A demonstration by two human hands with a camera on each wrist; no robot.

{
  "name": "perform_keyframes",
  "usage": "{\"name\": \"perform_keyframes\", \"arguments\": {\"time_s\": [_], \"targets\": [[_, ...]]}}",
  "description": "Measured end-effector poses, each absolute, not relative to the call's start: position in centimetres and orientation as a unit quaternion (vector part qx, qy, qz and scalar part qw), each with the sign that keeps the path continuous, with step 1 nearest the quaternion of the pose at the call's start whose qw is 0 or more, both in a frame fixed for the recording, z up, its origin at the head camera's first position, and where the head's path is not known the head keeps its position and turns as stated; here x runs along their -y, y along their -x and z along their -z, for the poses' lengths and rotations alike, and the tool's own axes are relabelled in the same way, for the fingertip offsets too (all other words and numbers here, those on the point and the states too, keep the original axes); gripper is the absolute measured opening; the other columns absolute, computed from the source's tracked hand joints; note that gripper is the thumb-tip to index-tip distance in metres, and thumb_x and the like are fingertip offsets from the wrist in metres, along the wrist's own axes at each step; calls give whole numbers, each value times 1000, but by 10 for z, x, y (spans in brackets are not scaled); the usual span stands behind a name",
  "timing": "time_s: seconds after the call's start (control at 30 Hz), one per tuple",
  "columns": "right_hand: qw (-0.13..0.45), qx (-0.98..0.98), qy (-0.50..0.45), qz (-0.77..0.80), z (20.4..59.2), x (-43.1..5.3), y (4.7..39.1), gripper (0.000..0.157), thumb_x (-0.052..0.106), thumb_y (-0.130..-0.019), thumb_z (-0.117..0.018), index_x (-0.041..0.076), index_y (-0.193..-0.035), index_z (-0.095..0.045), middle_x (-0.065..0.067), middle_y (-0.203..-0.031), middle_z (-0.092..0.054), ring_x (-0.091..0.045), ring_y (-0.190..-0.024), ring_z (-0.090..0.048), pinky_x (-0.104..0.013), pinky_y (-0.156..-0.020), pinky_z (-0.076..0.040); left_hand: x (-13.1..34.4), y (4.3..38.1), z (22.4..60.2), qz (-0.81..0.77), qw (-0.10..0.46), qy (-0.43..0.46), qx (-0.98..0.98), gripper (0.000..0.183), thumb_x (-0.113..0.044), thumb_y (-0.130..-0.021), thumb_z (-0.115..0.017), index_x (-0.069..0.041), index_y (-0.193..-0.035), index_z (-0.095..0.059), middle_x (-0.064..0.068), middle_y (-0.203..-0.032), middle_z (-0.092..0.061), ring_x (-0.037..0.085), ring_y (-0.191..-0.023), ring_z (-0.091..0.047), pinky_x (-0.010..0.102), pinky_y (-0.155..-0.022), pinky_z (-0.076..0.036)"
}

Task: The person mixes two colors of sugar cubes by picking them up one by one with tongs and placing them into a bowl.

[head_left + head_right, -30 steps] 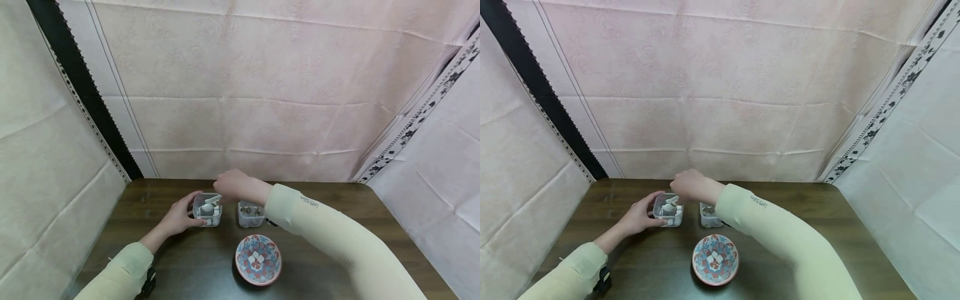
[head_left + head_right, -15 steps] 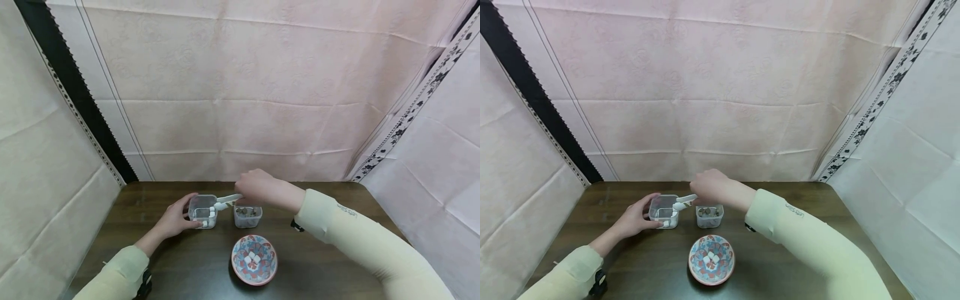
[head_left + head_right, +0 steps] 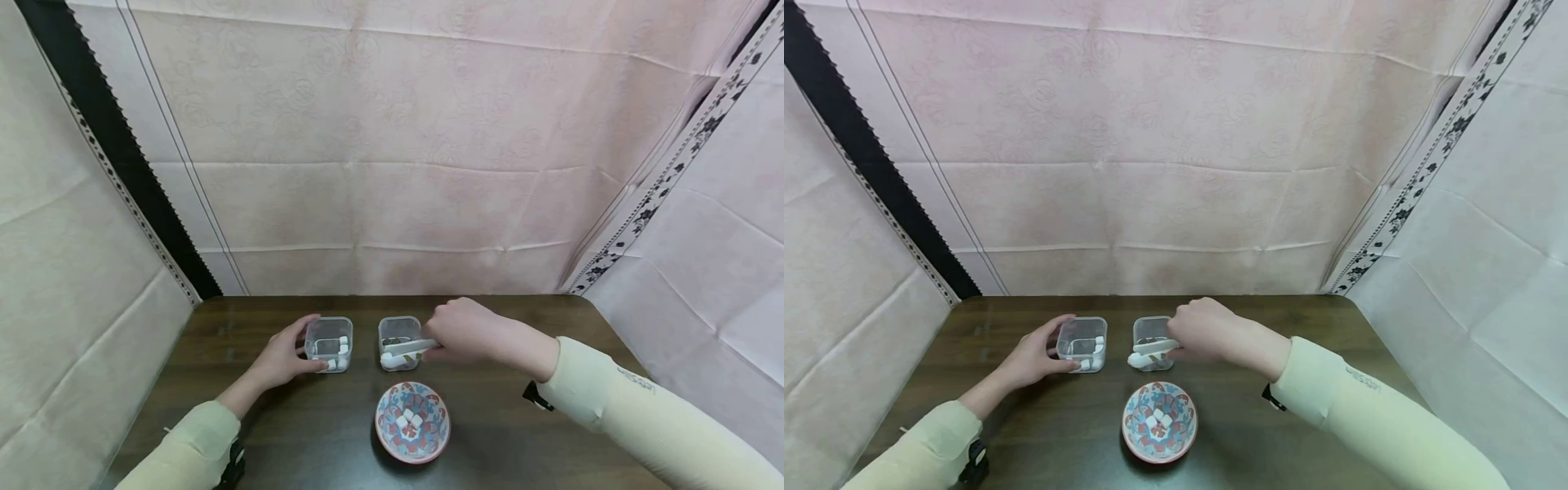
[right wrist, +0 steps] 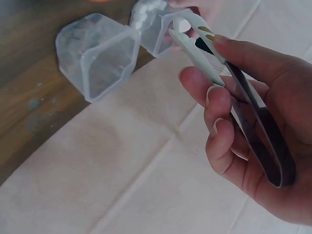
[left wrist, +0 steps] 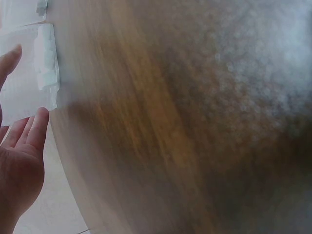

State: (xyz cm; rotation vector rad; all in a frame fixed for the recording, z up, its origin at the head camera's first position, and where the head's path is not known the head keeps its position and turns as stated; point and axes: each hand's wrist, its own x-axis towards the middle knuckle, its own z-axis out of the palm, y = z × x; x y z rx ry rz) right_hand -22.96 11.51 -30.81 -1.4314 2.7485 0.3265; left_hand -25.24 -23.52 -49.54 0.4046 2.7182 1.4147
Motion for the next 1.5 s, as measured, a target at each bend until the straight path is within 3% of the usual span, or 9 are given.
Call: {"name": "perform_keyframes", "arguments": {"time_s": [0.2,0.43,0.7,1.07,1.5], "targets": [[14,-874,472,-114,319,-128,218,32,39,-94,-83,20,-72,-69,10,-60,-56,-5,-51,-44,-24,-47,-35,235,253,495,-456,27,-126,-881,97,-17,-84,-94,-6,-162,-38,27,-158,-47,47,-139,-54,49,-103,-59],[38,-871,471,-131,334,-131,208,26,41,-92,-85,20,-79,-76,10,-66,-66,-7,-55,-53,-26,-50,-44,235,253,495,-455,29,-125,-881,97,-18,-84,-94,-5,-162,-38,27,-157,-47,47,-138,-55,49,-102,-59],[81,-876,454,-141,350,-126,204,24,43,-92,-85,20,-87,-82,9,-70,-68,-7,-59,-54,-25,-54,-43,235,253,494,-452,30,-125,-883,98,-19,-84,-94,-5,-162,-37,28,-157,-47,47,-138,-54,50,-103,-58],[95,-876,448,-152,365,-119,206,29,41,-93,-84,20,-77,-73,9,-60,-53,-8,-55,-38,-26,-51,-25,234,254,496,-451,29,-124,-883,96,-18,-85,-94,-7,-162,-38,27,-158,-47,47,-140,-53,49,-104,-58],[117,-889,416,-153,366,-113,206,31,43,-92,-84,19,-77,-72,8,-59,-54,-9,-53,-38,-27,-49,-27,236,255,499,-452,26,-127,-883,97,-18,-85,-94,-7,-163,-38,26,-159,-46,46,-140,-53,50,-105,-57]]}}
